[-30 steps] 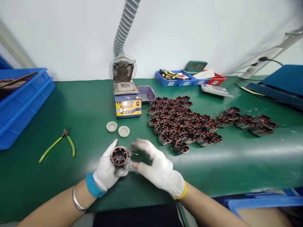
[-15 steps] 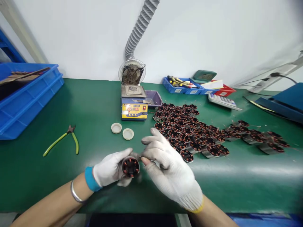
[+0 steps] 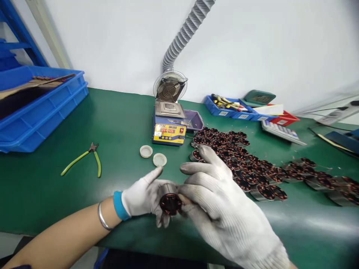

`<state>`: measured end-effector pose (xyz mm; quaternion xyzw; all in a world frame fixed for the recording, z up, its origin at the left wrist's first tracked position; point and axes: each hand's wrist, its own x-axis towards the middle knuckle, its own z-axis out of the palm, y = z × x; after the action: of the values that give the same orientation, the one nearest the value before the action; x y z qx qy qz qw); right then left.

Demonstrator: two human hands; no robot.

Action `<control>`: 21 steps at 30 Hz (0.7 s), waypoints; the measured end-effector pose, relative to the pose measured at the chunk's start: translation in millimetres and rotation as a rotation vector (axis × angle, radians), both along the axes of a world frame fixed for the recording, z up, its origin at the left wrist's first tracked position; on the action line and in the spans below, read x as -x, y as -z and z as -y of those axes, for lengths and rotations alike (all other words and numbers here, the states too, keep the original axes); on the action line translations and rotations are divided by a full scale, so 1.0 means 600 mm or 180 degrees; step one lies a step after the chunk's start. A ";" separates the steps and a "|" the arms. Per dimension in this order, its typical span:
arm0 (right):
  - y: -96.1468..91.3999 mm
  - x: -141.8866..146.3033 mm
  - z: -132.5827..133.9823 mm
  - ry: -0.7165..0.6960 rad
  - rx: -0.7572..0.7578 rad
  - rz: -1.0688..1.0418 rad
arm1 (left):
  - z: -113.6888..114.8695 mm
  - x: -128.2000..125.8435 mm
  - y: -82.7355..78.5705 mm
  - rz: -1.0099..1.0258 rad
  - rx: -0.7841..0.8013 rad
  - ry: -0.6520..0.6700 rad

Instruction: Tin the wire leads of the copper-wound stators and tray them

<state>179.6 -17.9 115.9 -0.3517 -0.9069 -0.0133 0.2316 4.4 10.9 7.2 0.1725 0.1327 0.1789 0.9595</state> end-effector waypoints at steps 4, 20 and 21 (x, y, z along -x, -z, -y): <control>-0.002 0.007 -0.004 -0.0016 -0.0046 -0.0010 | -0.010 0.020 -0.022 0.0213 0.0246 -0.1055; 0.054 0.003 0.002 0.0369 0.1034 -0.1560 | 0.018 0.006 -0.005 -0.0200 -0.0524 -0.0928; 0.069 0.002 0.003 0.0518 0.1303 -0.2138 | 0.020 0.007 -0.011 -0.0257 -0.0655 -0.1098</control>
<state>178.5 -19.9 74.8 -0.4460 -0.7338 0.2651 0.4386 0.4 -0.9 14.0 0.2514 0.1797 0.3461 0.8858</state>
